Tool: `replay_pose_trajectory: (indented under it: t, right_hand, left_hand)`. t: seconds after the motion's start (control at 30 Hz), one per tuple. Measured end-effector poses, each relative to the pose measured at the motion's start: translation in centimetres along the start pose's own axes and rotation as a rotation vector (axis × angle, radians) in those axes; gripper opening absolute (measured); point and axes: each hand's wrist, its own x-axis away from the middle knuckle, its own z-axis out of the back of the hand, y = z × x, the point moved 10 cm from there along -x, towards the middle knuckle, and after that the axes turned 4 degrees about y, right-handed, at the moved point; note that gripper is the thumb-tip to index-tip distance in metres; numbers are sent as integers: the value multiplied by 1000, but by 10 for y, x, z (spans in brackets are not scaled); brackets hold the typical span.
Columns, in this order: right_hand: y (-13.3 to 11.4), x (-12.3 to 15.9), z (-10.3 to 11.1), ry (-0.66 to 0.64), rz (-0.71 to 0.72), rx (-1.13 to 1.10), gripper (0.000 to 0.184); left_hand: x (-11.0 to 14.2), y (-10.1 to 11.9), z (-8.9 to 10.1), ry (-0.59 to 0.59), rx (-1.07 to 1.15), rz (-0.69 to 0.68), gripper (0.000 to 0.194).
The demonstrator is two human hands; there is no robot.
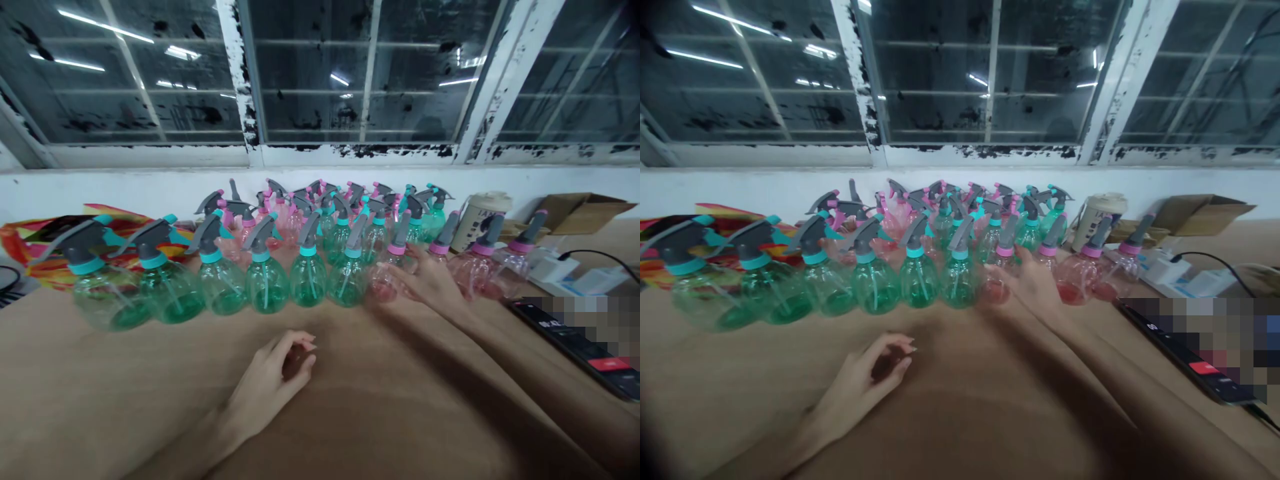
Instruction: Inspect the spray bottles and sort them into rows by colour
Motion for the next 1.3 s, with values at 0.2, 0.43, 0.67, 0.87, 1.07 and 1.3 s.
replay_pose_trajectory:
  t: [0.2, 0.43, 0.67, 0.87, 1.07, 1.3]
  right_hand:
    - [-6, 9, -3, -52, -60, 75, 58]
    - [-21, 52, 30, -111, -67, 120, 62]
    - [-61, 104, 34, -117, 198, 25, 68]
    - [-118, 131, 33, -78, 473, -49, 63]
    - [-152, 139, 30, 75, 600, -73, 66]
    - [-149, 134, -4, -260, 668, -316, 63]
  left_hand:
    - [0, -1, -1, -3, -11, -5, 12]
    - [-2, -4, -2, -26, 5, 28, 13]
    - [-8, 19, -11, -102, 68, 16, 29]
    - [-24, 76, -3, -65, 255, -94, 72]
    - [-26, 79, 14, -6, 316, -25, 46]
    - [-37, 73, 26, -35, 414, 49, 38]
